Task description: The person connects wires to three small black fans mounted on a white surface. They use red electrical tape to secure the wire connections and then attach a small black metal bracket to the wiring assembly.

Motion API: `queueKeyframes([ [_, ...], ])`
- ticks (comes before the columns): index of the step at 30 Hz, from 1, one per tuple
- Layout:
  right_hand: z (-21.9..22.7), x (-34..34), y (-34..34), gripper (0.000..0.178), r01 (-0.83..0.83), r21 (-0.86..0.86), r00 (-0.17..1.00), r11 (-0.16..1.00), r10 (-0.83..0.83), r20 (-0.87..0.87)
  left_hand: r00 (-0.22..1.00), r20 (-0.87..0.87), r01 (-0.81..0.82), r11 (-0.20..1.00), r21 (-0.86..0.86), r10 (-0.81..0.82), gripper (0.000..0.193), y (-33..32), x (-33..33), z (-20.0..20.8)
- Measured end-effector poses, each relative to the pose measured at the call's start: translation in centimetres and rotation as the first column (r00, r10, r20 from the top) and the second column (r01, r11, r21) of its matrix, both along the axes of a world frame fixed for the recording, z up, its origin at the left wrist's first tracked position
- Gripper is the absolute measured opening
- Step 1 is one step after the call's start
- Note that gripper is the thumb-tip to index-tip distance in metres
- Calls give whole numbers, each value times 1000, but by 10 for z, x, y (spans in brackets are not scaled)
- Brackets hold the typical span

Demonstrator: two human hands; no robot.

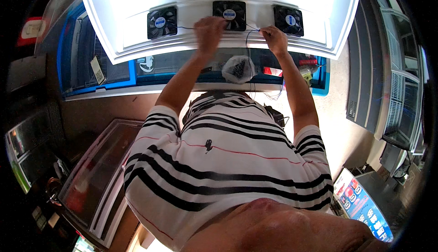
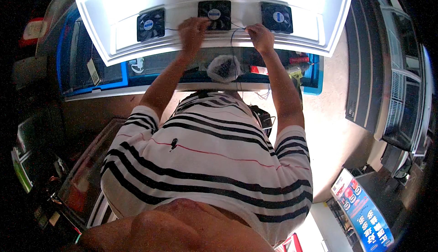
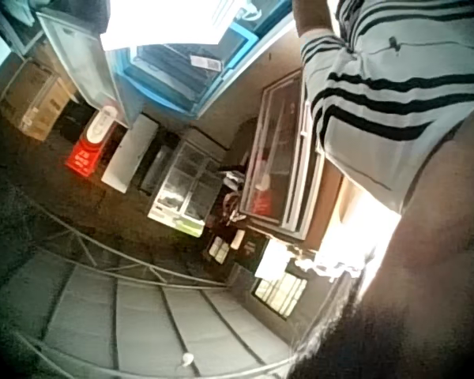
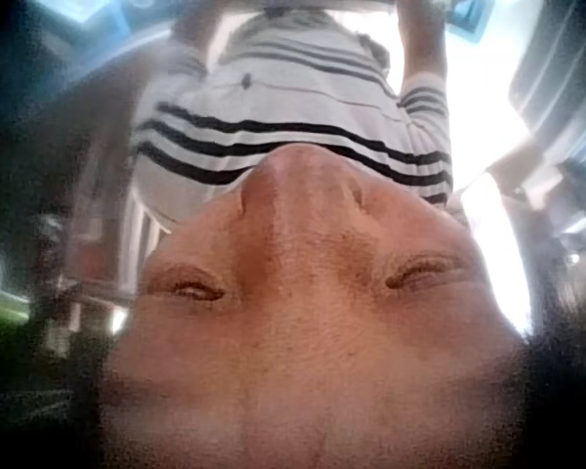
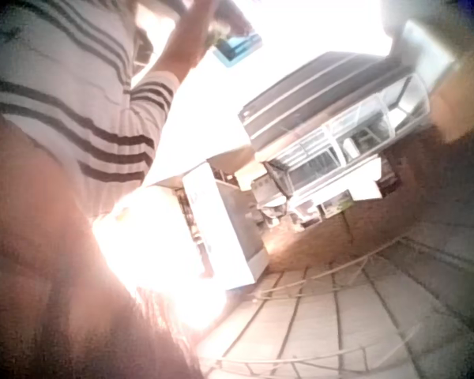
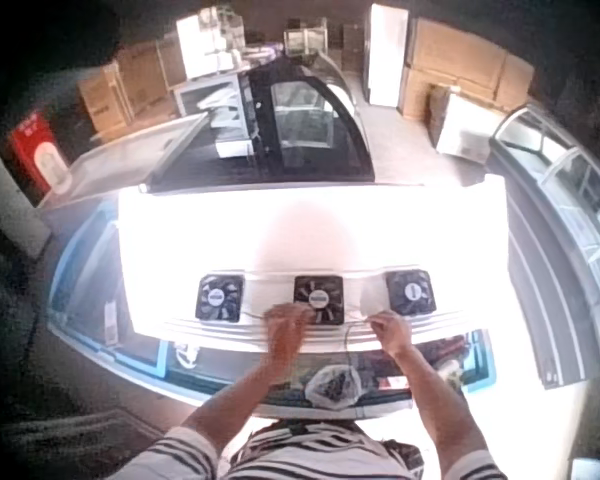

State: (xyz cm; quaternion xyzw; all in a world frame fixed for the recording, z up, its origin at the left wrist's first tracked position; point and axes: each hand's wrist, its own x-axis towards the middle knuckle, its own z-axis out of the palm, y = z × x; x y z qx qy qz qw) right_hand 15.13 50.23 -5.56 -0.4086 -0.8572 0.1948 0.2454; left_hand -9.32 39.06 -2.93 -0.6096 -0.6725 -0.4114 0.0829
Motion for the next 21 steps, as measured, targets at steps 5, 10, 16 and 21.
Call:
queueKeyframes([
  [5, 6, -2, -3, 14, 11, -21, 1000, 1000, -11, 15, 993, -46, -117, 951, -288, 108, 18, -38, -56, -18],
  [10, 4, -1, 1, 17, 8, -129, 1000, 992, -4, 27, 994, -97, -79, 953, -292, 53, 15, -40, -60, -26],
  [16, -2, 0, 1, 14, -4, -31, 1000, 999, 4, -3, 986, -160, -83, 973, -216, 49, 9, -35, -53, -20],
  [21, -7, 3, 6, 14, -20, -46, 999, 999, 19, -32, 994, -113, -12, 984, -180, -9, 9, -29, -53, -25],
])
